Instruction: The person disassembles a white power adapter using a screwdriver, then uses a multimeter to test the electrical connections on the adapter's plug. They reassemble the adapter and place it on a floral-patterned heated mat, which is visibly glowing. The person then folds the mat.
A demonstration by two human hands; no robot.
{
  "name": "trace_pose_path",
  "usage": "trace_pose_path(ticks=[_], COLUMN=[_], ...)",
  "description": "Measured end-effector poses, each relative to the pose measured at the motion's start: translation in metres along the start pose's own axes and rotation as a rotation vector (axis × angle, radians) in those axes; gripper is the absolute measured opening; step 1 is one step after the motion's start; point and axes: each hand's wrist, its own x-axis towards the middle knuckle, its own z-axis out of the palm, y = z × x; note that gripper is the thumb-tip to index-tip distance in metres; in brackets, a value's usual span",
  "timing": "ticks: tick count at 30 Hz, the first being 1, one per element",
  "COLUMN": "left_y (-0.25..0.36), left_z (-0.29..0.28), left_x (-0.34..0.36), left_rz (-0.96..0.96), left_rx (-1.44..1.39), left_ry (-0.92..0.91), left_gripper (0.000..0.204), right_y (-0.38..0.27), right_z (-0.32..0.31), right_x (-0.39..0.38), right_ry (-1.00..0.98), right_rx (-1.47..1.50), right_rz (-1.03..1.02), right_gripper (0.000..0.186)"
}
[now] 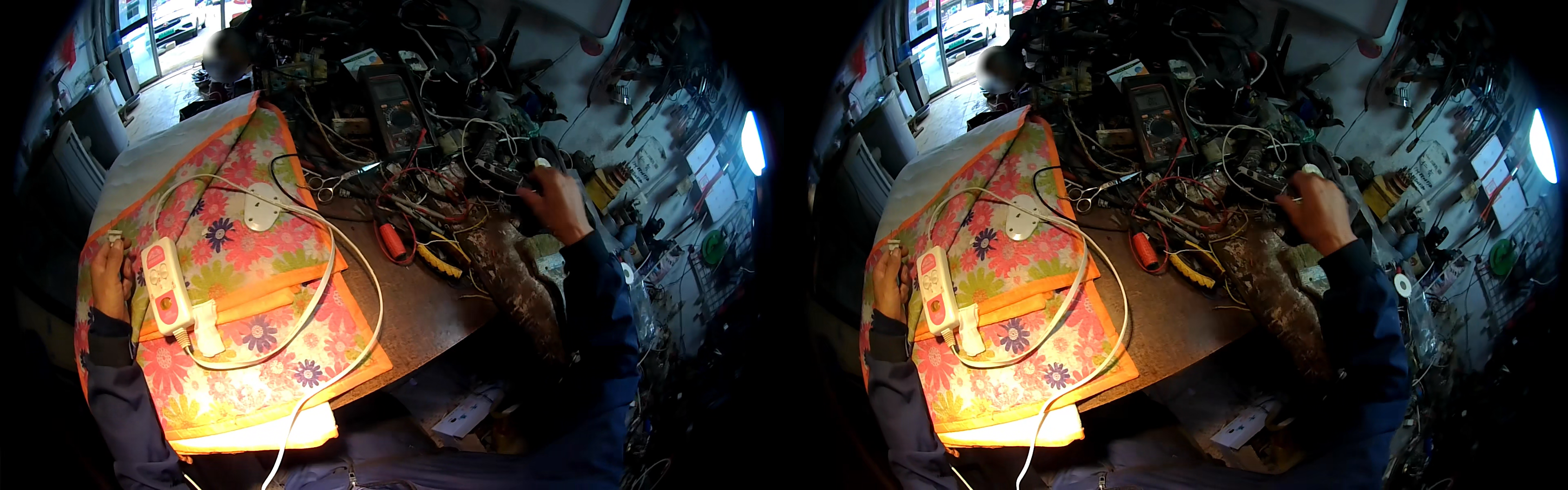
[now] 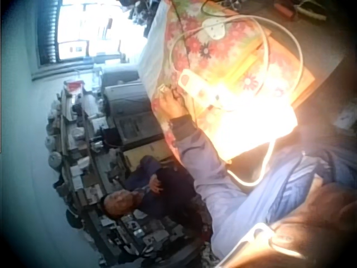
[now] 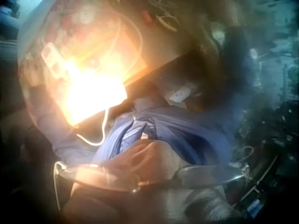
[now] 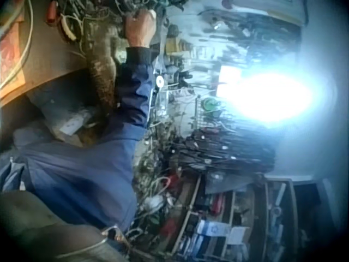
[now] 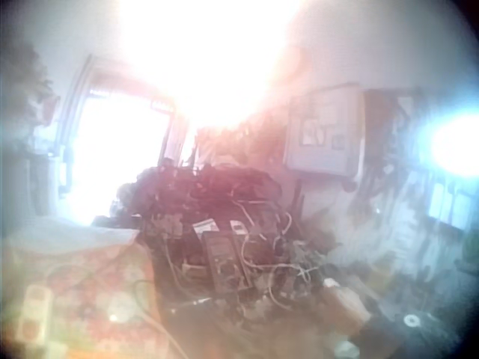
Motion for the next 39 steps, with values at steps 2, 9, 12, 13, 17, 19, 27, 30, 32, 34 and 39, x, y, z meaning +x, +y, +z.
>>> trace_pose_path(ticks=[2,9,12,13,17,19,27,30,32,34,39], left_y=[0.001,-0.001,0.0,0.0,0.002,0.004,0.013,0.009,0.011,0.014,0.016], left_z=[-0.001,-0.003,-0.004,-0.004,0.002,0.007,0.004,0.007,0.011,0.013,0.01], left_x=[0.001,-0.001,0.0,0.001,-0.002,-0.001,-0.012,-0.007,-0.007,-0.008,-0.011], left_rz=[0.001,-0.013,-0.008,-0.007,0.008,0.002,0.026,0.025,0.019,0.012,0.033], left_rx=[0.002,-0.05,-0.029,-0.019,-0.023,-0.023,0.0,-0.028,-0.043,-0.053,-0.103], left_ry=[-0.006,0.011,-0.016,-0.026,-0.041,-0.042,-0.003,0.005,-0.019,-0.028,-0.012], left_gripper=[0.029,0.029,0.031,0.032,0.032,0.031,0.027,0.022,0.019,0.017,0.015], right_y=[-0.034,-0.108,-0.119,-0.119,-0.117,-0.111,-0.11,-0.118,-0.126,-0.134,-0.19], right_z=[0.005,0.046,0.072,0.079,0.078,0.063,-0.006,-0.023,-0.034,-0.043,-0.077], right_x=[0.008,0.022,0.025,0.025,0.036,0.042,0.078,0.088,0.094,0.11,0.124], right_ry=[-0.163,-0.239,-0.235,-0.234,-0.329,-0.352,-0.08,0.098,0.26,0.426,0.619], right_rx=[0.126,0.219,0.12,0.173,0.218,0.21,0.373,0.385,0.357,0.29,0.17], right_rz=[-0.189,-0.37,-0.358,-0.343,-0.272,-0.214,-0.104,-0.184,-0.317,-0.496,-0.735], right_gripper=[0.023,0.028,0.031,0.03,0.027,0.028,0.029,0.023,0.017,0.017,0.019])
